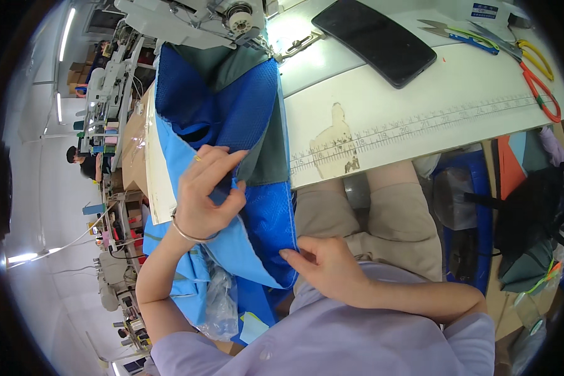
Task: The person sews a blue and green fabric bag using an industrial sewing machine. They align the edges of the bag, guide the fabric under the needle, and sew along the seams. The person repeatedly adjusts the bag's orientation to sew different sections.
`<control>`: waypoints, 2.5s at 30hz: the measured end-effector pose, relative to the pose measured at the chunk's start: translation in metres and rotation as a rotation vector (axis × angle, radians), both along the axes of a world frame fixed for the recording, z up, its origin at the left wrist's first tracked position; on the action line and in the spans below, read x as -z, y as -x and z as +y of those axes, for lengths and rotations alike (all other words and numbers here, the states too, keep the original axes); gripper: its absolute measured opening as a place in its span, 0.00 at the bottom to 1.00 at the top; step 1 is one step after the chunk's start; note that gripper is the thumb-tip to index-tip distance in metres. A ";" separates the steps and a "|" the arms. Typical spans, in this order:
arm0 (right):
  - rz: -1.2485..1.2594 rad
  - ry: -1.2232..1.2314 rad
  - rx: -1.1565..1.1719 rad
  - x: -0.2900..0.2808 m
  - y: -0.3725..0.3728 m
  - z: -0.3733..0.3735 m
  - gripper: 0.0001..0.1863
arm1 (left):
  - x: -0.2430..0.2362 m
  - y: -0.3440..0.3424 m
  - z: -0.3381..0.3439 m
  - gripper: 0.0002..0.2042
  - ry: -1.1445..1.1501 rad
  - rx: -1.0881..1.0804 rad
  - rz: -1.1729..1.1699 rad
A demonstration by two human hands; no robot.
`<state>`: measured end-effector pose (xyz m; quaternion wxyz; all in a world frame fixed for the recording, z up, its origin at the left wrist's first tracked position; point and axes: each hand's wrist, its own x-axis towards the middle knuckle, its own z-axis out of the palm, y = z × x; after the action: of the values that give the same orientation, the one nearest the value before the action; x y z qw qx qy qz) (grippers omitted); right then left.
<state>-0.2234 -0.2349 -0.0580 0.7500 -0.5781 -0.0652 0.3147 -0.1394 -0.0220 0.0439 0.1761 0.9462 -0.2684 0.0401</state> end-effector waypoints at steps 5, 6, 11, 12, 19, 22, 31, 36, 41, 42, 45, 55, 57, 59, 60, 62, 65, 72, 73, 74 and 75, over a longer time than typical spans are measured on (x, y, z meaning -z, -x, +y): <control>-0.151 0.053 0.025 -0.001 0.001 0.000 0.16 | 0.007 -0.004 -0.008 0.24 -0.087 0.114 -0.020; -0.167 0.054 0.032 -0.001 0.000 -0.001 0.16 | 0.013 -0.005 -0.007 0.25 -0.111 0.129 -0.001; -0.244 0.044 0.056 0.001 0.001 -0.007 0.13 | 0.014 -0.007 0.006 0.23 -0.157 0.179 -0.012; -0.258 0.044 0.056 0.004 0.001 -0.007 0.13 | 0.013 -0.008 0.006 0.23 -0.177 0.185 -0.024; -1.026 0.294 0.172 0.018 -0.023 -0.029 0.06 | 0.024 -0.003 0.006 0.25 -0.140 0.162 -0.083; -1.553 0.480 0.347 0.028 -0.045 -0.033 0.11 | 0.019 -0.003 -0.001 0.27 -0.119 0.099 -0.004; -1.661 0.359 -0.040 -0.009 -0.068 -0.028 0.16 | 0.023 -0.009 -0.003 0.33 -0.181 0.201 -0.067; -1.625 0.384 -0.156 -0.026 -0.074 -0.040 0.15 | 0.023 -0.012 -0.009 0.33 -0.161 0.189 -0.036; -1.623 0.429 -0.242 -0.031 -0.086 -0.045 0.14 | 0.024 -0.026 -0.009 0.32 -0.118 0.209 -0.005; -1.631 0.436 -0.248 -0.032 -0.090 -0.044 0.14 | 0.024 -0.030 -0.008 0.32 -0.113 0.212 -0.003; -1.663 0.460 -0.294 -0.038 -0.103 -0.042 0.14 | 0.026 -0.043 -0.006 0.31 -0.101 0.221 -0.005; -1.856 0.520 -0.381 -0.043 -0.152 -0.034 0.18 | 0.028 -0.098 0.010 0.30 -0.105 0.260 -0.066; -1.902 0.529 -0.373 -0.041 -0.161 -0.030 0.18 | 0.029 -0.109 0.015 0.30 -0.108 0.277 -0.083; -1.941 0.529 -0.369 -0.040 -0.170 -0.026 0.18 | 0.032 -0.119 0.021 0.30 -0.108 0.313 -0.134; -1.957 0.523 -0.370 -0.040 -0.175 -0.024 0.18 | 0.035 -0.125 0.024 0.30 -0.108 0.329 -0.158; -2.001 0.526 -0.357 -0.038 -0.184 -0.021 0.17 | 0.037 -0.134 0.028 0.31 -0.107 0.338 -0.190; -2.057 0.552 -0.338 -0.034 -0.195 -0.016 0.16 | 0.038 -0.143 0.035 0.32 -0.152 0.323 -0.235; -2.086 0.511 -0.224 -0.021 -0.202 -0.011 0.18 | 0.023 -0.144 0.029 0.29 -0.257 0.289 -0.286; -2.065 0.499 -0.189 -0.016 -0.200 -0.010 0.19 | 0.015 -0.137 0.016 0.24 -0.161 0.247 -0.384; -2.066 0.515 -0.188 -0.014 -0.199 -0.010 0.19 | 0.016 -0.124 0.011 0.22 -0.148 0.167 -0.334; -2.070 0.530 -0.187 -0.016 -0.197 -0.011 0.19 | 0.014 -0.108 0.007 0.21 -0.138 0.084 -0.287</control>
<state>-0.0263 -0.2462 -0.0420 0.1536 -0.7009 -0.6428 -0.2682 -0.0315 -0.0149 0.0297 0.0723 0.9285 -0.3323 0.1490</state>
